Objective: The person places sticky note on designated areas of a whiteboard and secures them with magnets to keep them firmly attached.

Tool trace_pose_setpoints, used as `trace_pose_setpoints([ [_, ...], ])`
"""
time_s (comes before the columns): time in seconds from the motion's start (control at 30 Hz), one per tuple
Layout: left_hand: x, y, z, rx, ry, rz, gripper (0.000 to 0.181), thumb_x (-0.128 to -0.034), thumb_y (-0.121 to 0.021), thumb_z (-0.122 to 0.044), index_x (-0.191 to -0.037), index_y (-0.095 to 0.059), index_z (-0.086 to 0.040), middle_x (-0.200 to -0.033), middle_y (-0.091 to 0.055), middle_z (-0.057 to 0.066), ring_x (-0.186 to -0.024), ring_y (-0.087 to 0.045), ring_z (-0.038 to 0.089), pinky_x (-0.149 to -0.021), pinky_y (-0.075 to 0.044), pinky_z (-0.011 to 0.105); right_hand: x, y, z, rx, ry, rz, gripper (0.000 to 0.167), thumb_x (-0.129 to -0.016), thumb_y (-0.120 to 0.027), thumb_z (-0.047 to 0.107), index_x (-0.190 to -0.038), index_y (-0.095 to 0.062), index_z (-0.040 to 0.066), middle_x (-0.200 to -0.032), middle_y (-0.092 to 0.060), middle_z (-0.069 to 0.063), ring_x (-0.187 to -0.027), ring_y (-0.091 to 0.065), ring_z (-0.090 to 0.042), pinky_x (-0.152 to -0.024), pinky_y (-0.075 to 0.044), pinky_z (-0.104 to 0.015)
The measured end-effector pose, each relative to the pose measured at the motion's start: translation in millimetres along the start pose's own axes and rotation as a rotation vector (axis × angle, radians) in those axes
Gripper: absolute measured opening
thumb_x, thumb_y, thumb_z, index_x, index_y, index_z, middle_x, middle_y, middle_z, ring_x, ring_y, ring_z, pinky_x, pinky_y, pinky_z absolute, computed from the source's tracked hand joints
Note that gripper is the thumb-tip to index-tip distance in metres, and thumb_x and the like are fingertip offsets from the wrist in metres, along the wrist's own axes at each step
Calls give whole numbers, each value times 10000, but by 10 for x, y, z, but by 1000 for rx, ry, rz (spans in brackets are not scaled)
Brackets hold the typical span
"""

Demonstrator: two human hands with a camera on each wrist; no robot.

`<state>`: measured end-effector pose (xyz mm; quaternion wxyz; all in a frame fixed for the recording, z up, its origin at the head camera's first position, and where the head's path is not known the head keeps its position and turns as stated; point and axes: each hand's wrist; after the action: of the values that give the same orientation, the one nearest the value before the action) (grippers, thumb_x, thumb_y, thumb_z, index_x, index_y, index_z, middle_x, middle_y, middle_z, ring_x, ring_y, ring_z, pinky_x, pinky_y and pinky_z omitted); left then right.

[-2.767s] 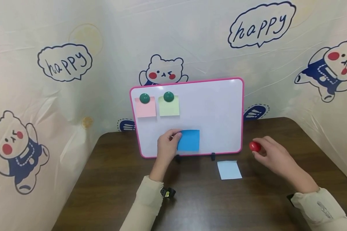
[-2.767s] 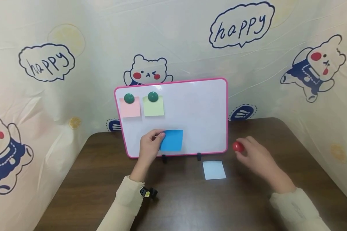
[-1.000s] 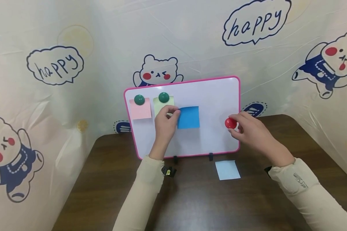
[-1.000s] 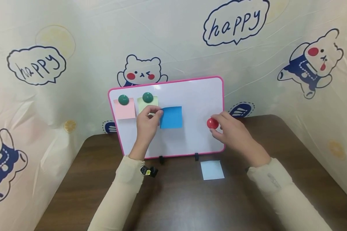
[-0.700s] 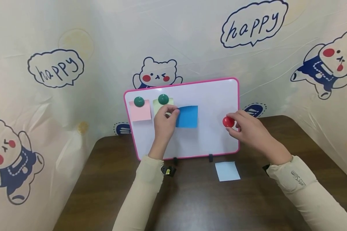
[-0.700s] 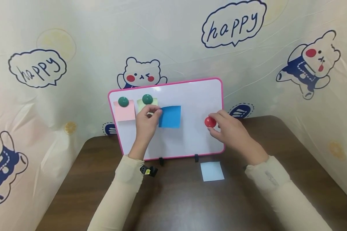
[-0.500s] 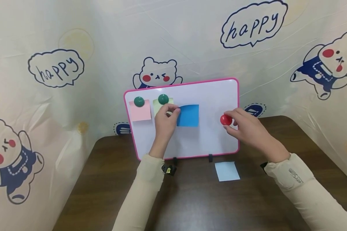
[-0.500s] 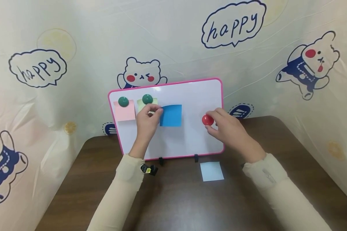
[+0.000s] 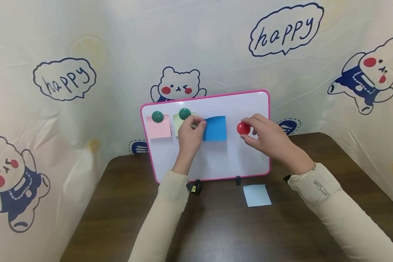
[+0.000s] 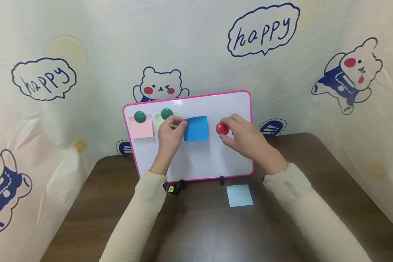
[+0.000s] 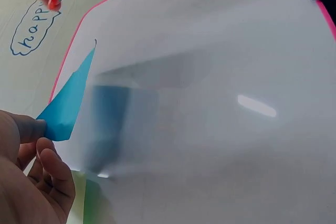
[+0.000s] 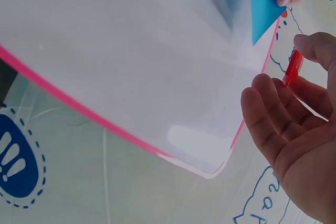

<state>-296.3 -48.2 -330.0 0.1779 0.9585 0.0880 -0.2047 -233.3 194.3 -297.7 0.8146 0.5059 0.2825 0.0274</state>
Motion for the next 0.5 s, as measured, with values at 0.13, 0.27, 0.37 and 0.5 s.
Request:
trace_pose_setpoints([
  [0.13,-39,-36,-19,-12,12,-16,159,-990,-672,-236,-1056,-686,-92,-979,-633,23,-885,-582,193,-756,-549,305,-94,-35,32,3,8,-14,556,-815,-855,179,-1295,-611,39,-1145,-617,-126,-943,-621,-286,-725,-584,-425],
  [0.27,-79,-82,-29,-50,28,-25,150,-992,-668,-228,-1049,-681,-90,-987,-644,21,-908,-580,187,-799,-545,293,-171,-75,56,-8,3,-25,570,-804,-864,184,-1297,-610,48,-1151,-618,-122,-945,-628,-287,-731,-585,-426],
  [0.37,-110,-107,-42,-80,45,-33,150,-995,-663,-237,-1040,-678,-95,-988,-647,16,-914,-580,181,-810,-545,293,-220,-113,82,-17,11,-29,576,-803,-866,198,-1299,-612,55,-1156,-620,-118,-953,-631,-279,-749,-586,-417],
  [0.5,-149,-124,-81,-105,69,-44,159,-999,-655,-243,-1043,-681,-92,-988,-651,22,-917,-578,185,-806,-545,304,-279,-161,112,-19,36,-38,564,-810,-864,206,-1294,-616,56,-1158,-622,-120,-977,-633,-280,-780,-583,-414],
])
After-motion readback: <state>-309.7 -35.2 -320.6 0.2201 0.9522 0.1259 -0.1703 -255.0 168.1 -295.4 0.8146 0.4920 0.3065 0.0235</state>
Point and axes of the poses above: each hand's wrist, its own x-axis away from the middle knuckle, its own y-axis out of the back of the hand, z = x × y
